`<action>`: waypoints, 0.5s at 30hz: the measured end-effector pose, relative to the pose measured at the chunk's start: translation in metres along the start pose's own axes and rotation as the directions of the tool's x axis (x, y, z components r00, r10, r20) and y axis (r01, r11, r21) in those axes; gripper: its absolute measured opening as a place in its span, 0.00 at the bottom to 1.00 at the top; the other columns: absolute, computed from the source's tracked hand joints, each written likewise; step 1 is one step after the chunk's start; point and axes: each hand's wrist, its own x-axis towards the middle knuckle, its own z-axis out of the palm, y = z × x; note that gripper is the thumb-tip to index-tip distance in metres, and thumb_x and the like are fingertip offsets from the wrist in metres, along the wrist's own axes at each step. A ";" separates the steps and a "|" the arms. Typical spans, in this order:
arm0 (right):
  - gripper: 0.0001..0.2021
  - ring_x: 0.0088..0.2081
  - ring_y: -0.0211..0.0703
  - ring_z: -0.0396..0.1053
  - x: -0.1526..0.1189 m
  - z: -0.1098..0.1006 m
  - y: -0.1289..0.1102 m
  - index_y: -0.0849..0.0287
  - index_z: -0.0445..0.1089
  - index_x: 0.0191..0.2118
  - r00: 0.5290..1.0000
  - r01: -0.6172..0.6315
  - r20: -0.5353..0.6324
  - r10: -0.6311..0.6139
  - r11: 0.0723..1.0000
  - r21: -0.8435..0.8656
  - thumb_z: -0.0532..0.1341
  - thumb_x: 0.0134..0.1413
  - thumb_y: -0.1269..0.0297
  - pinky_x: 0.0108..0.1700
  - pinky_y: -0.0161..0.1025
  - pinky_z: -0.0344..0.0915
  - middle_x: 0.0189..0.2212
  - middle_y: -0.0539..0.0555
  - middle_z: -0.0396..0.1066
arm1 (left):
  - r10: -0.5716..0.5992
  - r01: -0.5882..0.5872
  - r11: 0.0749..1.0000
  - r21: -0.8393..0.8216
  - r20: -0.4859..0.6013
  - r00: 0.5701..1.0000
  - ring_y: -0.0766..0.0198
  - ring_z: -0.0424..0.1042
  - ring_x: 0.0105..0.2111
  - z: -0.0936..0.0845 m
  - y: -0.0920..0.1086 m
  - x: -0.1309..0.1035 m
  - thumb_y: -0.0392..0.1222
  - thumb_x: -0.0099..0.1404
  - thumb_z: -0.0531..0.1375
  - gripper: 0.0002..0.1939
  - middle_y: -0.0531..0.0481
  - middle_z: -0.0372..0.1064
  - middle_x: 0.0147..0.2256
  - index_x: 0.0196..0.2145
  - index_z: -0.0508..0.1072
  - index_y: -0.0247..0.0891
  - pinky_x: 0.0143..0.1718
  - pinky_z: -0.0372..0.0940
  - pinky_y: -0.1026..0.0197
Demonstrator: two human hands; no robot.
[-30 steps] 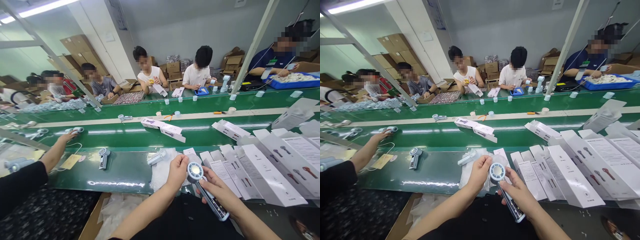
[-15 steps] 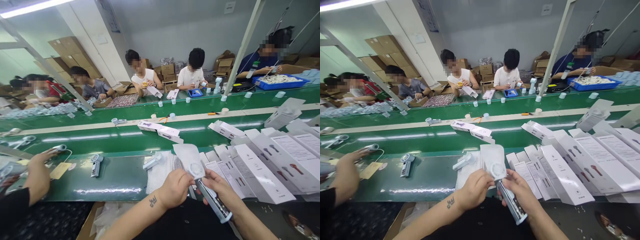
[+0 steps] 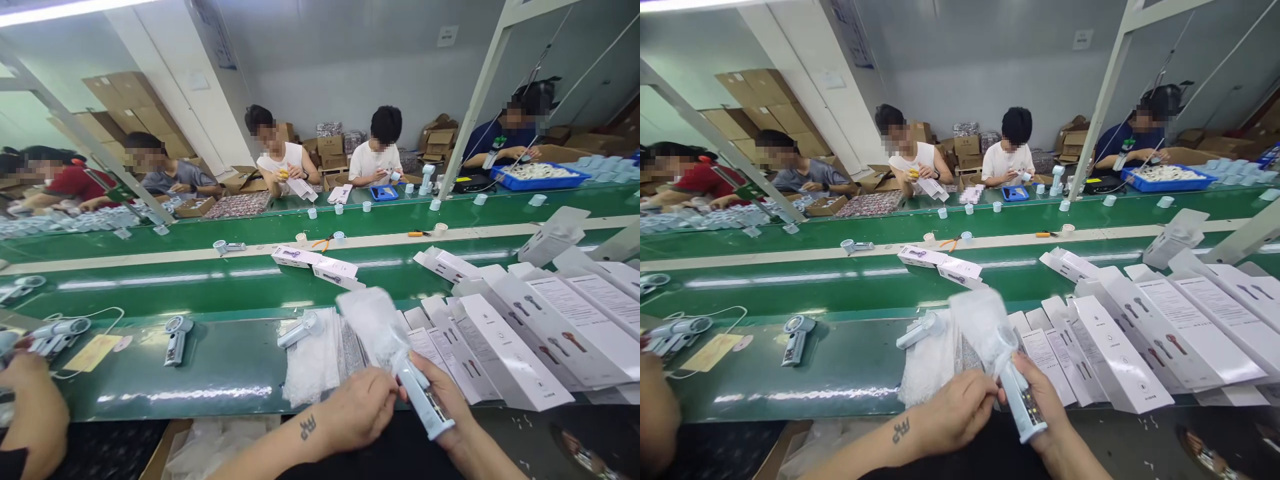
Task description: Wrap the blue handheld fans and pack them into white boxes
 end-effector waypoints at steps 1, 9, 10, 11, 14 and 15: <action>0.12 0.16 0.34 0.66 0.002 0.002 0.001 0.61 0.63 0.28 1.000 -0.001 -0.029 0.001 1.000 0.004 0.65 0.50 0.59 0.19 0.28 0.65 0.16 0.51 0.68 | -0.050 0.049 0.991 -0.123 -0.005 0.999 0.65 0.67 0.30 0.002 0.004 0.002 0.32 0.63 0.50 0.08 0.47 0.69 0.31 0.39 0.64 0.37 0.34 0.62 0.64; 0.13 0.21 0.36 0.67 0.000 0.001 0.017 0.61 0.64 0.30 0.964 -0.234 -0.148 0.223 0.970 -0.059 0.67 0.45 0.61 0.24 0.34 0.68 0.20 0.49 0.67 | -0.331 0.316 0.734 -0.601 0.090 0.939 0.74 0.52 0.21 0.005 0.011 0.020 0.34 0.60 0.52 0.06 0.59 0.55 0.22 0.37 0.60 0.37 0.24 0.51 0.69; 0.12 0.24 0.36 0.68 -0.004 -0.002 0.015 0.61 0.64 0.31 0.963 -0.228 -0.154 0.221 0.973 -0.033 0.67 0.45 0.62 0.27 0.33 0.69 0.22 0.50 0.69 | -0.305 0.315 0.768 -0.558 0.113 0.946 0.74 0.52 0.21 0.003 0.011 0.019 0.33 0.58 0.53 0.06 0.58 0.56 0.22 0.36 0.61 0.37 0.24 0.50 0.69; 0.12 0.28 0.37 0.70 -0.008 -0.004 0.011 0.60 0.64 0.33 0.968 -0.207 -0.155 0.196 0.976 -0.060 0.67 0.45 0.62 0.30 0.33 0.69 0.26 0.51 0.70 | -0.318 0.316 0.783 -0.536 0.092 0.944 0.74 0.52 0.21 0.001 0.010 0.018 0.32 0.57 0.54 0.06 0.58 0.56 0.22 0.34 0.61 0.36 0.24 0.50 0.69; 0.14 0.31 0.37 0.68 -0.024 -0.006 -0.012 0.58 0.64 0.30 0.991 -0.019 -0.126 -0.044 0.887 -0.462 0.65 0.47 0.53 0.31 0.32 0.67 0.28 0.49 0.69 | -0.510 0.346 0.688 -0.638 -0.086 0.856 0.74 0.52 0.21 -0.014 0.005 0.018 0.31 0.56 0.53 0.07 0.60 0.53 0.21 0.33 0.58 0.38 0.23 0.50 0.70; 0.17 0.30 0.37 0.66 -0.028 -0.005 -0.021 0.58 0.64 0.28 0.985 0.076 -0.078 -0.154 0.792 -0.606 0.63 0.48 0.49 0.30 0.32 0.66 0.25 0.49 0.67 | -0.557 0.340 0.646 -0.684 -0.116 0.823 0.74 0.52 0.21 -0.021 0.006 0.020 0.32 0.56 0.53 0.07 0.60 0.52 0.21 0.32 0.56 0.38 0.23 0.50 0.70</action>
